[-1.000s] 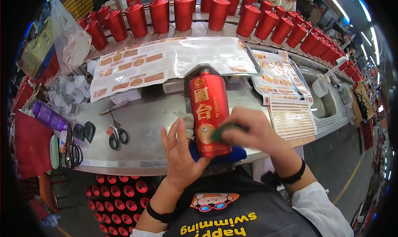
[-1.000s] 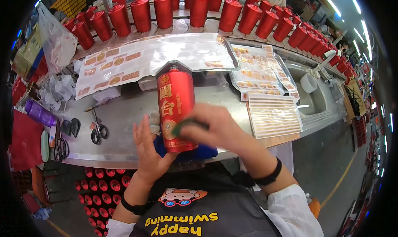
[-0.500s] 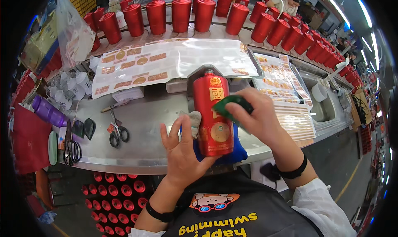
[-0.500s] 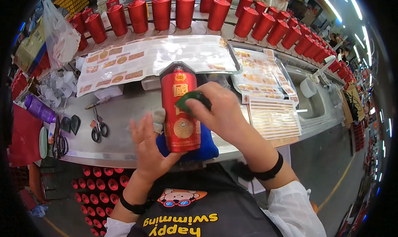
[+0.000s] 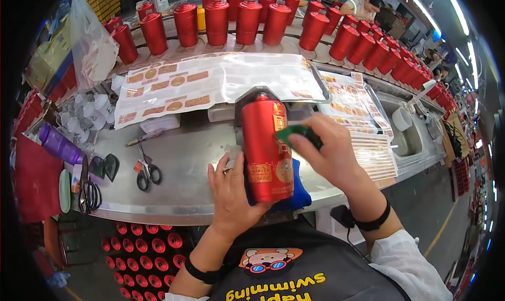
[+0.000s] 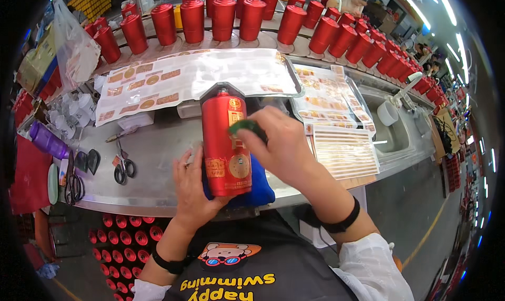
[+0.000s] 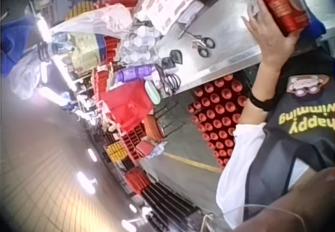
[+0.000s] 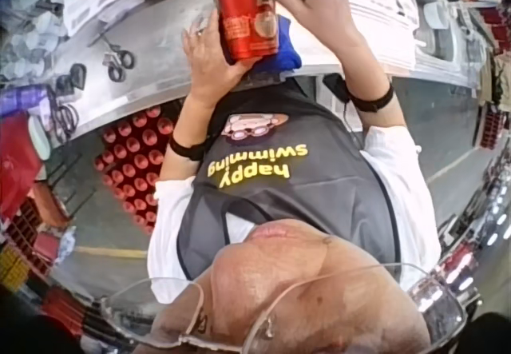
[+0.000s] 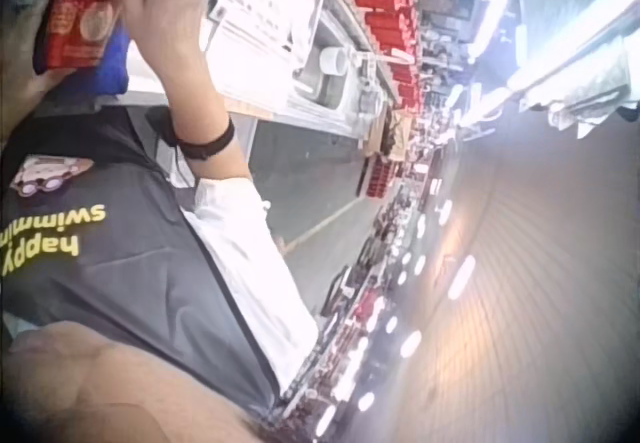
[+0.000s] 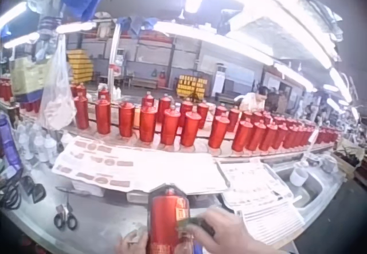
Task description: Manually applying and smoothing decorative gold labels onto red metal canisters on a production line.
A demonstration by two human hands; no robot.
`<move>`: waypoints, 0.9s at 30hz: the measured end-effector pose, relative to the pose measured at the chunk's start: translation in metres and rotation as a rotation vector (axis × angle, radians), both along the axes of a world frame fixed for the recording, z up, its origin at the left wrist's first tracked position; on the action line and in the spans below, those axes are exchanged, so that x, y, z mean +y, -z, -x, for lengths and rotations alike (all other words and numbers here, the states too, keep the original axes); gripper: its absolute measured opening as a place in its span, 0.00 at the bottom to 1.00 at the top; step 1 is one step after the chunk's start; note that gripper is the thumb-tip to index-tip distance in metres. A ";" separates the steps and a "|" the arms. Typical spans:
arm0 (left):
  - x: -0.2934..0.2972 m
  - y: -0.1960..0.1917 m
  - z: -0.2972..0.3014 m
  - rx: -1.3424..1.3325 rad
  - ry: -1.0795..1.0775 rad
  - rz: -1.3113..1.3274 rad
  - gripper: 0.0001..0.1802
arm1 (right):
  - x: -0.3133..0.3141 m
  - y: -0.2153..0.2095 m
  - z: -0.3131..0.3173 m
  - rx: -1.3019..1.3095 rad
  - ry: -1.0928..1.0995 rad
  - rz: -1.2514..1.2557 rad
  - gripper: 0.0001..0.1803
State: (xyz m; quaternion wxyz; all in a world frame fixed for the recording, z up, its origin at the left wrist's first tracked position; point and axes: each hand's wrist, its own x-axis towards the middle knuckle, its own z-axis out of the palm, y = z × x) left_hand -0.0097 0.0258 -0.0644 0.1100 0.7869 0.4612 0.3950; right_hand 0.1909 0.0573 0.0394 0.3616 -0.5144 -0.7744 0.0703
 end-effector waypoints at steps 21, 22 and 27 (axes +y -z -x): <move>-0.003 -0.023 -0.007 0.086 -0.051 -0.066 0.54 | -0.002 -0.010 0.002 0.001 -0.062 0.118 0.09; -0.004 -0.024 -0.008 0.082 -0.048 -0.080 0.54 | -0.004 -0.009 0.003 -0.016 -0.145 0.193 0.10; -0.003 -0.026 -0.007 0.114 -0.053 -0.068 0.52 | 0.006 -0.012 0.005 -0.018 -0.109 0.138 0.11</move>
